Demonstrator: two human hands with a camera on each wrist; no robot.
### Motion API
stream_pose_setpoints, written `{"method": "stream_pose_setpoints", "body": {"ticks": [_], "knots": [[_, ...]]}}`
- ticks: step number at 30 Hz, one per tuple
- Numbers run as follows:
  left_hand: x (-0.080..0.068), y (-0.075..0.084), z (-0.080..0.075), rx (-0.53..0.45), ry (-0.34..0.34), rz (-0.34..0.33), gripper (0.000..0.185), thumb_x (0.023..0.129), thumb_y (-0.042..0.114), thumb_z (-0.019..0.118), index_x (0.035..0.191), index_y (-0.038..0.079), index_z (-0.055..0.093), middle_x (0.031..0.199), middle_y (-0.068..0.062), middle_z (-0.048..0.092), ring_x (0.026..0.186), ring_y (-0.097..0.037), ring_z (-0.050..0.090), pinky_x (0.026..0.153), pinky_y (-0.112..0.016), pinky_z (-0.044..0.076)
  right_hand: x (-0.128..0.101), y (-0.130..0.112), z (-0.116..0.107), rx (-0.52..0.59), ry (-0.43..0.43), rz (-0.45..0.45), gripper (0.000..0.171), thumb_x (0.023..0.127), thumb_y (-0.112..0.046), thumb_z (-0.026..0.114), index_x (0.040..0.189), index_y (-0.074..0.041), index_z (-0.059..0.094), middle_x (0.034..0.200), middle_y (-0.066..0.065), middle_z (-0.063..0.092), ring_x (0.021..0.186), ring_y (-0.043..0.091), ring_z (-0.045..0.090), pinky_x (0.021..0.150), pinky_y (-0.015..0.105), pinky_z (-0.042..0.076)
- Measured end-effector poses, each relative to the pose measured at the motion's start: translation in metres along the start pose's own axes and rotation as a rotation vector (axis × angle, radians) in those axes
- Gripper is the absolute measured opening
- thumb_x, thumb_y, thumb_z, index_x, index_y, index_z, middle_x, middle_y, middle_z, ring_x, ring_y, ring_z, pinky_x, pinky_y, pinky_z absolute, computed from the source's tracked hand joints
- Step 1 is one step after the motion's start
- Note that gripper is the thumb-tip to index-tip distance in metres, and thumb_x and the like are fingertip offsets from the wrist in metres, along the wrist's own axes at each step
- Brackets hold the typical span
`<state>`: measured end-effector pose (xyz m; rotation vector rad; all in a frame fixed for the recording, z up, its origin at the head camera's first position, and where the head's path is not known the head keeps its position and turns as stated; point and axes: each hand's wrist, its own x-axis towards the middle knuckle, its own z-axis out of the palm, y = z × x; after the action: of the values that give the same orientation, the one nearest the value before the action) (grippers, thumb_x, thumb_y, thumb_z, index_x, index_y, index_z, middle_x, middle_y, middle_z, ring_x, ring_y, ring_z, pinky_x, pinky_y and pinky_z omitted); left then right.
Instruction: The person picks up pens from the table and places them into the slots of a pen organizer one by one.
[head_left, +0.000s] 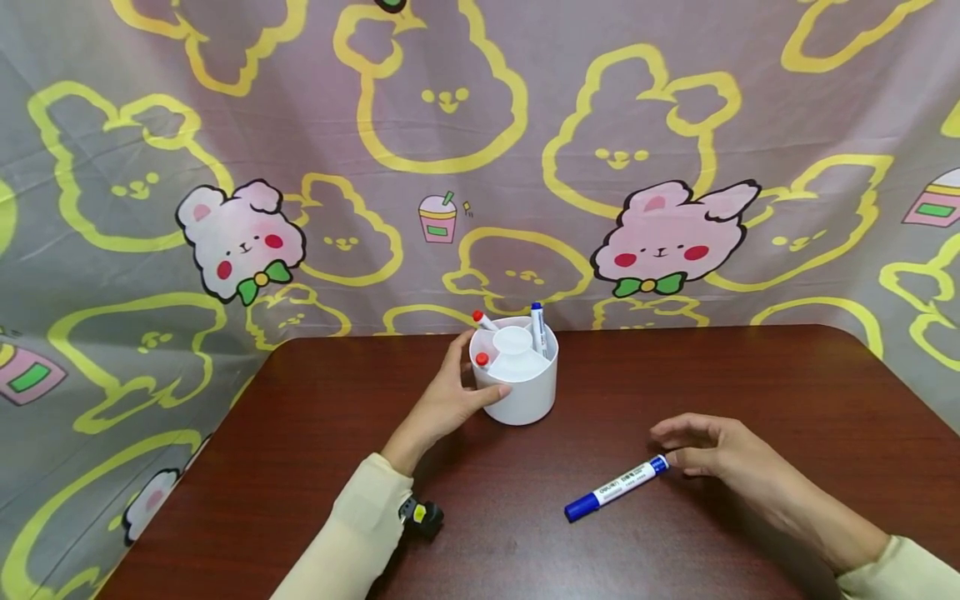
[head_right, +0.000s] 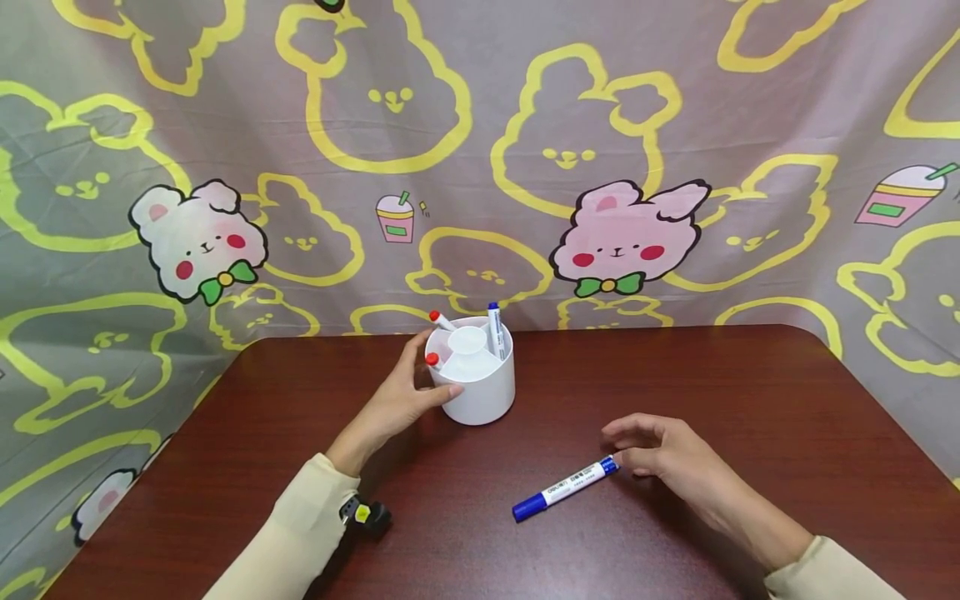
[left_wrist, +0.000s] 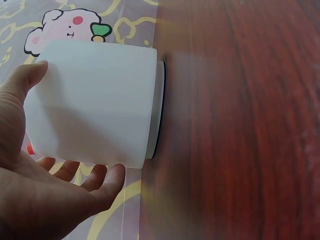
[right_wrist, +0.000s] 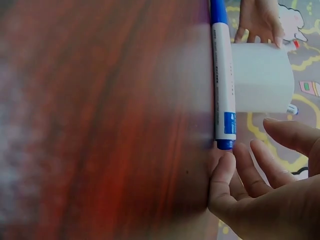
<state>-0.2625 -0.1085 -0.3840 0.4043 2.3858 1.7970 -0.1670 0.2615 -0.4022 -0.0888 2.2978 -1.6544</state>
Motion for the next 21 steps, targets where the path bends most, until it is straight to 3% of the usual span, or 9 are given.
{"method": "stream_pose_setpoints", "body": {"ticks": [8,21], "knots": [[0.001,0.002,-0.001,0.055,0.013,-0.016,0.102,0.087,0.019,0.086,0.166,0.016,0.021,0.162,-0.012,0.030,0.142,-0.034,0.044,0.115,-0.052,0.045,-0.003,0.002,0.005,-0.052,-0.021,-0.013,0.041,0.093,-0.011,0.076,0.130,0.002,0.067,0.119,0.009,0.072,0.088,0.011,0.059,0.067,0.028,0.049],[-0.001,0.001,0.000,0.052,0.026,-0.019,0.095,0.086,0.018,0.086,0.162,0.013,0.028,0.153,-0.015,0.035,0.137,-0.033,0.047,0.113,-0.050,0.048,-0.003,0.000,0.016,-0.174,-0.013,-0.092,0.036,0.089,-0.005,0.077,0.123,-0.001,0.071,0.115,0.012,0.069,0.090,0.010,0.052,0.065,0.026,0.044]]}}
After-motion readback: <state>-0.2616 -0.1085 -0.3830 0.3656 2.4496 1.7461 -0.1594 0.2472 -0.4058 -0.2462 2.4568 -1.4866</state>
